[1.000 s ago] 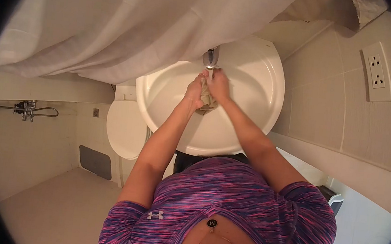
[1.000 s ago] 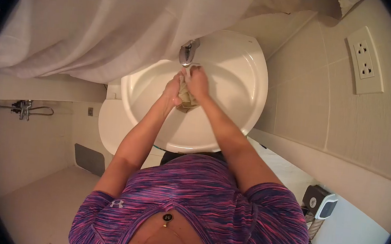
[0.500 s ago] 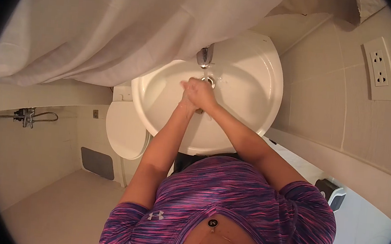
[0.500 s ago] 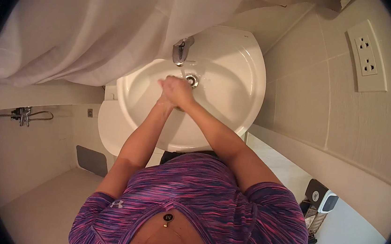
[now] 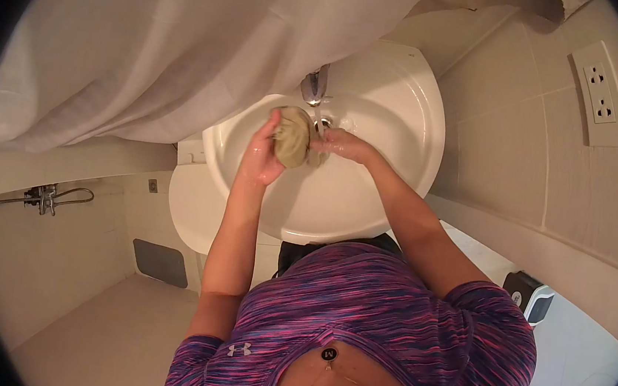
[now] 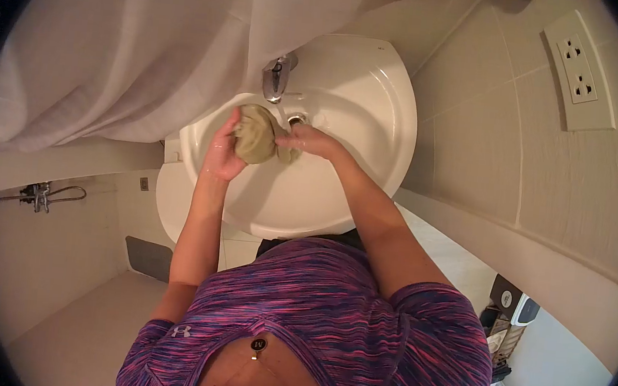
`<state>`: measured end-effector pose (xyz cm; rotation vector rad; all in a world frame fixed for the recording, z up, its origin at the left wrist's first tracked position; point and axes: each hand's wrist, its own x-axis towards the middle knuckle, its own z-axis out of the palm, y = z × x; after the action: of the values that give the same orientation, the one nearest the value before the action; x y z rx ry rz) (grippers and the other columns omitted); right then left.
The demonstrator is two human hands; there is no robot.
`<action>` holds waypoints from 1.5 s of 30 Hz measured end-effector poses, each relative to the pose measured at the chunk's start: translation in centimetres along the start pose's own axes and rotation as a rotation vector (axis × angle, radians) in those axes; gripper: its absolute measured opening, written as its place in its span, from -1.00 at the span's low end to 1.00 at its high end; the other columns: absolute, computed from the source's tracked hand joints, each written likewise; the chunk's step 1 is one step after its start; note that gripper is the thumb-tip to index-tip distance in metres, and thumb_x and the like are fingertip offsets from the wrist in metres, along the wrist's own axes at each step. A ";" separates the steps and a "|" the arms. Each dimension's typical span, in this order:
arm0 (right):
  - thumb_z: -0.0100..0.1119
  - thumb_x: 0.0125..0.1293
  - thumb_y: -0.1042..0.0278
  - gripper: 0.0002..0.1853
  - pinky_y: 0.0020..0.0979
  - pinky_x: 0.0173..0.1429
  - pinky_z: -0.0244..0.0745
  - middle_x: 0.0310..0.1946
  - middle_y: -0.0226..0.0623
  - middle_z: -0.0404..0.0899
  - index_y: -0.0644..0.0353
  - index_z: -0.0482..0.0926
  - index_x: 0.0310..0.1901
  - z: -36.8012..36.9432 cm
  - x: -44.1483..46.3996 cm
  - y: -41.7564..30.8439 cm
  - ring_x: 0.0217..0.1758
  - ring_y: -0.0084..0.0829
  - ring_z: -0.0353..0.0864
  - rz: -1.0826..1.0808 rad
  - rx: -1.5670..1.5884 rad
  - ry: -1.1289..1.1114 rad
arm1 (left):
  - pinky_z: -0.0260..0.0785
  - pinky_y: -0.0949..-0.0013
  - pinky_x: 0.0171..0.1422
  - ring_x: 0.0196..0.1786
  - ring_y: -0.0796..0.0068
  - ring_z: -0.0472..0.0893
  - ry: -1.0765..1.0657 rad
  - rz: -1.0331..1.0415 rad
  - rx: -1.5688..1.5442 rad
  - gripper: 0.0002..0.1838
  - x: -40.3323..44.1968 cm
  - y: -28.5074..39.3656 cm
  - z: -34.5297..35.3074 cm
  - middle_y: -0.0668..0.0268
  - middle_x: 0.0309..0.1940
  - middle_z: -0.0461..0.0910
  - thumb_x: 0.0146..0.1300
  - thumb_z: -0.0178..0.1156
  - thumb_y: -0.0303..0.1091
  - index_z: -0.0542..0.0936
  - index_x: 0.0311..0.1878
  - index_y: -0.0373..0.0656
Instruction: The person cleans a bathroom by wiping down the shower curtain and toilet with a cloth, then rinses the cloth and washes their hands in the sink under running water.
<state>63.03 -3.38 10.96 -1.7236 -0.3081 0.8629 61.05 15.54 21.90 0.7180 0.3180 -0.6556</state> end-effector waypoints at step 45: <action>0.05 0.13 0.14 -0.60 -0.27 0.08 0.30 -0.14 -0.09 0.52 0.19 0.46 -0.06 1.9 1.2 -0.3 0.03 -0.14 0.43 -0.323 -0.040 0.748 | 0.39 0.24 0.06 -0.12 0.36 0.53 0.234 -0.030 -0.109 -0.68 6.7 -4.9 -1.1 0.27 -0.19 0.53 0.35 -0.14 -0.12 0.43 -0.11 -0.17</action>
<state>62.59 -1.19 10.59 -1.8385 -0.0889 -0.0470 62.84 10.58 15.40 0.6877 0.5764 -0.5788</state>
